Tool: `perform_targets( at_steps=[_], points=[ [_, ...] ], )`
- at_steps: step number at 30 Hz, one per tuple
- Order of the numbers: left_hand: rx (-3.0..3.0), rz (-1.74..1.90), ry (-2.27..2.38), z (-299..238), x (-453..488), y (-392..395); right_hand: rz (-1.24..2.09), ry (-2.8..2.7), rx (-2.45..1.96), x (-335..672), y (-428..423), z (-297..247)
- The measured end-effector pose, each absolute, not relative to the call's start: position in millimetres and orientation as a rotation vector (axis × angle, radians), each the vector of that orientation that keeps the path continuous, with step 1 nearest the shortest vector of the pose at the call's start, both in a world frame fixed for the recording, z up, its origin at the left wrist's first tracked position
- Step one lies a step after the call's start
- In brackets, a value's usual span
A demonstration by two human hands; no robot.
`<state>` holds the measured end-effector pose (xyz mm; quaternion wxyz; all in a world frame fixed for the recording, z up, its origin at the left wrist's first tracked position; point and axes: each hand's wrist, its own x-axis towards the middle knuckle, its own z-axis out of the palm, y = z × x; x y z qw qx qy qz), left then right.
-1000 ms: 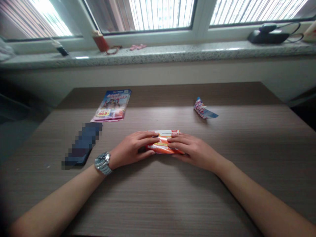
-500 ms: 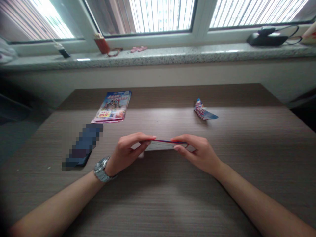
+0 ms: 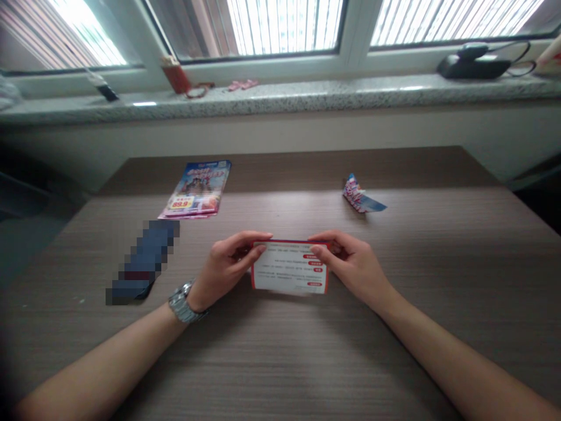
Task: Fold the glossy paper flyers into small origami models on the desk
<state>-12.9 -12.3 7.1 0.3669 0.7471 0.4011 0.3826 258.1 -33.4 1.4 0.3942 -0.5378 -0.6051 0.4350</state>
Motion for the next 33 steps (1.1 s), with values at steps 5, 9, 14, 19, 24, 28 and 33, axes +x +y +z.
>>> perform_targets(
  at_steps=[5,9,14,19,24,28,33],
  points=[
    [1.895,0.964,1.045,5.9,-14.0,-10.5,1.117,-1.553,-1.354,258.0,-32.1,0.4],
    [1.898,0.920,1.052,5.5,-14.8,-10.0,1.082,-1.570,-1.374,258.9,-31.9,-2.2],
    [1.917,0.931,1.072,5.3,-14.1,-9.7,1.058,-1.588,-1.387,259.1,-31.7,-3.5],
    [1.897,0.948,1.078,7.4,-12.9,-9.7,1.067,-1.575,-1.394,258.5,-31.4,-2.2],
    [1.870,0.951,1.068,6.1,-13.7,-8.9,1.076,-1.558,-1.410,258.7,-31.4,-3.2],
    [1.867,0.948,1.065,3.8,-14.8,-8.2,1.056,-1.578,-1.409,258.6,-31.4,-4.5],
    [1.880,0.947,1.068,4.0,-15.0,-8.1,1.047,-1.594,-1.406,259.0,-31.3,-6.1]
  ],
)
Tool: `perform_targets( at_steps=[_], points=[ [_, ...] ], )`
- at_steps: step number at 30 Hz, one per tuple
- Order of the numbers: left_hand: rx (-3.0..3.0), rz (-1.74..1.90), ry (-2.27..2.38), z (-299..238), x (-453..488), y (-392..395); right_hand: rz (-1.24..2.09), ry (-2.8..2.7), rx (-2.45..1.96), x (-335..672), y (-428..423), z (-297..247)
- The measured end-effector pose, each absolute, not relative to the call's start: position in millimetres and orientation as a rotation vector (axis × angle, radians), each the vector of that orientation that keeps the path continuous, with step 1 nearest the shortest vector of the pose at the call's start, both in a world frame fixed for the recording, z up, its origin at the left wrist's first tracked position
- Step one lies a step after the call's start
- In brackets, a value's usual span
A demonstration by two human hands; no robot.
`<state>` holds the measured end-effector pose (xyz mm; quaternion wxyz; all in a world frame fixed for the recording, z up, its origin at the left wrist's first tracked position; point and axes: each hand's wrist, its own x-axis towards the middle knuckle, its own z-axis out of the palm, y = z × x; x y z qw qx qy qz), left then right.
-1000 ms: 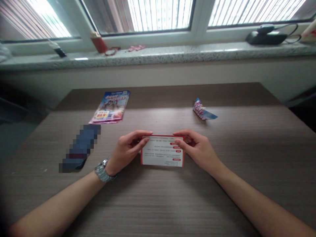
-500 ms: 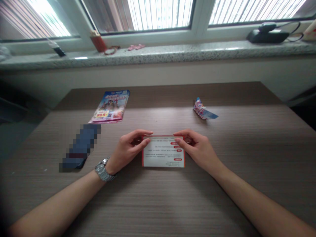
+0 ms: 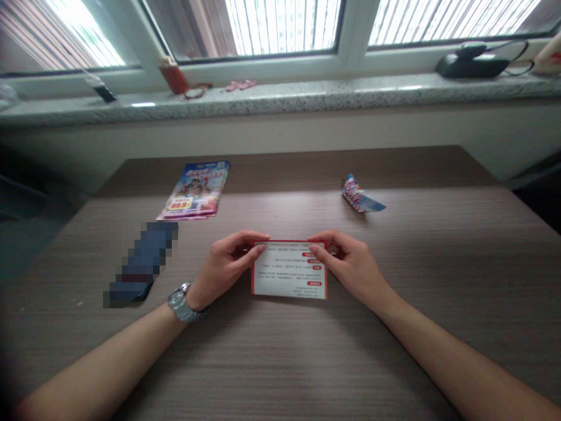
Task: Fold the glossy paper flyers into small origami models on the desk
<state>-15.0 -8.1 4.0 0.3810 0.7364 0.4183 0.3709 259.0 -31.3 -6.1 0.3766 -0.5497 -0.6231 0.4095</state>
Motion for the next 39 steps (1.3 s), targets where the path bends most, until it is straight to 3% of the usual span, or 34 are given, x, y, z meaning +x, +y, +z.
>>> perform_targets(
  at_steps=[10,23,31,34,39],
  points=[
    [1.901,0.920,1.108,2,-14,-7,0.979,-1.654,-1.418,258,-29,-6],
    [2.036,0.898,1.206,-3,-13,1,0.638,-1.938,-1.344,255,-19,-7],
    [2.386,0.910,1.229,-1,-11,5,0.514,-2.045,-1.292,255,-13,-10],
    [2.630,0.903,1.118,2,-11,2,0.483,-2.060,-1.292,257,-10,-12],
    [2.859,0.472,0.637,6,-8,-12,0.416,-2.074,-1.326,262,-6,-14]
  ],
)
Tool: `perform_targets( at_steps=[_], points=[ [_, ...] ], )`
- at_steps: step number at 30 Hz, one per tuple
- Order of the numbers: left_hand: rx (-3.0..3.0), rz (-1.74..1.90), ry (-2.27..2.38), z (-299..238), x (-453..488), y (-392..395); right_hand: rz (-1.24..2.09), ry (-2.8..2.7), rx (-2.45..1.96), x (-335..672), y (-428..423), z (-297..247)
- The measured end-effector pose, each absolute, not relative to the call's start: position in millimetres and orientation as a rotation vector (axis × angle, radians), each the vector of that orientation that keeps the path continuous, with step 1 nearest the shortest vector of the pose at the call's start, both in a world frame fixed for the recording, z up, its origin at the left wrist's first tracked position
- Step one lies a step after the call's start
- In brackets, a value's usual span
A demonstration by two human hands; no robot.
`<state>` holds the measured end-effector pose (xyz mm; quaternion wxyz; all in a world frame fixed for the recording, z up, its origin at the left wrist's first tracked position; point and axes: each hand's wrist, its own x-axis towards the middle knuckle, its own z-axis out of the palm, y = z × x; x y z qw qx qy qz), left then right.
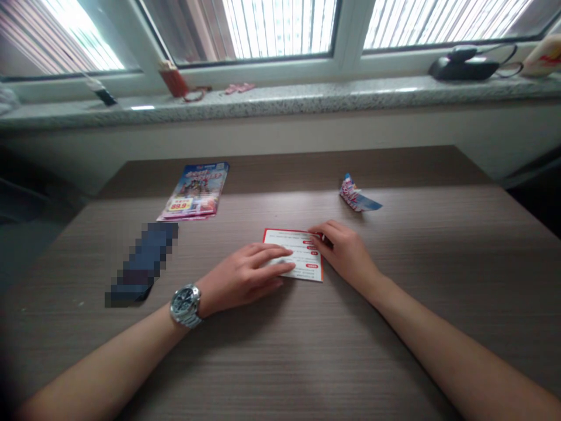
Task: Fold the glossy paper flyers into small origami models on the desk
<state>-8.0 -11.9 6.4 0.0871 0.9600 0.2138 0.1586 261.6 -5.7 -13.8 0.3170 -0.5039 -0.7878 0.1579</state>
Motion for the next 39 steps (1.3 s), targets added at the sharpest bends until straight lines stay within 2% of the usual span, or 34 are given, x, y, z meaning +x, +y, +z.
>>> perform_targets(
  at_steps=[3,13,28,34,39],
  points=[
    [2.902,0.339,0.509,6,-5,-17,0.373,-2.078,-1.346,263,-3,-13],
    [2.877,0.218,0.546,4,-1,-18,0.362,-2.081,-1.358,264,-2,-15],
    [2.821,0.187,0.629,5,-1,-23,0.310,-2.099,-1.357,264,-1,-20],
    [2.820,0.204,0.732,3,-3,-17,0.092,-2.122,-1.318,264,-3,-19],
    [2.813,0.218,0.783,2,-5,-11,0.060,-2.177,-1.271,259,-12,-11]
  ],
)
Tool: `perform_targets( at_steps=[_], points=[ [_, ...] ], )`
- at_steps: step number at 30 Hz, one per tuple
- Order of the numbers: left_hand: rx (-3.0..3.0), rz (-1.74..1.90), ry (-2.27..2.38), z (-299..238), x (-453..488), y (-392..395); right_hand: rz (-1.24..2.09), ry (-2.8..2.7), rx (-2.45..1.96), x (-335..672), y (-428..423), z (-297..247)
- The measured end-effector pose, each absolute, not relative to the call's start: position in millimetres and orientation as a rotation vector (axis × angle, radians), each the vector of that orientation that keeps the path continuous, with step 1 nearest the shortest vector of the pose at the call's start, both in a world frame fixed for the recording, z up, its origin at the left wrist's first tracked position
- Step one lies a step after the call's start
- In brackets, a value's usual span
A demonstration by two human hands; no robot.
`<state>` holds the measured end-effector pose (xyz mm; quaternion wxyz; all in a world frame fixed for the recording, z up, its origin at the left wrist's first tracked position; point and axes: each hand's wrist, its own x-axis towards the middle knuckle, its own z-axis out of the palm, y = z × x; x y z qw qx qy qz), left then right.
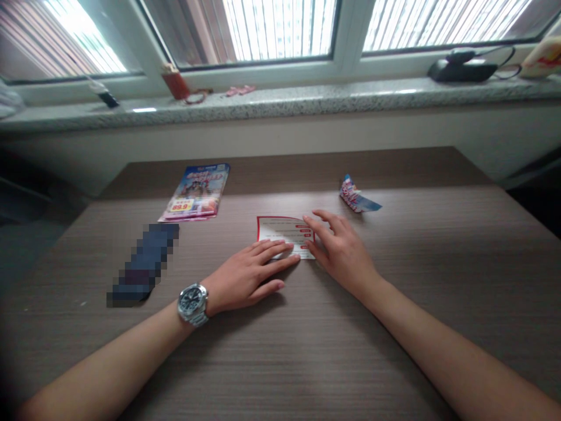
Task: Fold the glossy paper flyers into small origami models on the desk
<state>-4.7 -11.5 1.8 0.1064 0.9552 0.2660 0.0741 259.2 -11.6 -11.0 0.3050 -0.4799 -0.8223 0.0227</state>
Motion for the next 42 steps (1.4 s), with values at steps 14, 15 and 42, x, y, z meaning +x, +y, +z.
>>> perform_targets(
  at_steps=[14,15,42],
  points=[
    [2.787,0.197,0.773,-3,-8,-9,0.198,-2.495,-0.961,265,-27,-12],
    [2.782,0.196,0.759,-4,-9,-9,0.204,-2.507,-0.959,266,-27,-12],
    [2.893,0.312,0.784,13,-36,4,0.212,-2.554,-0.944,269,-26,-12]
  ],
)
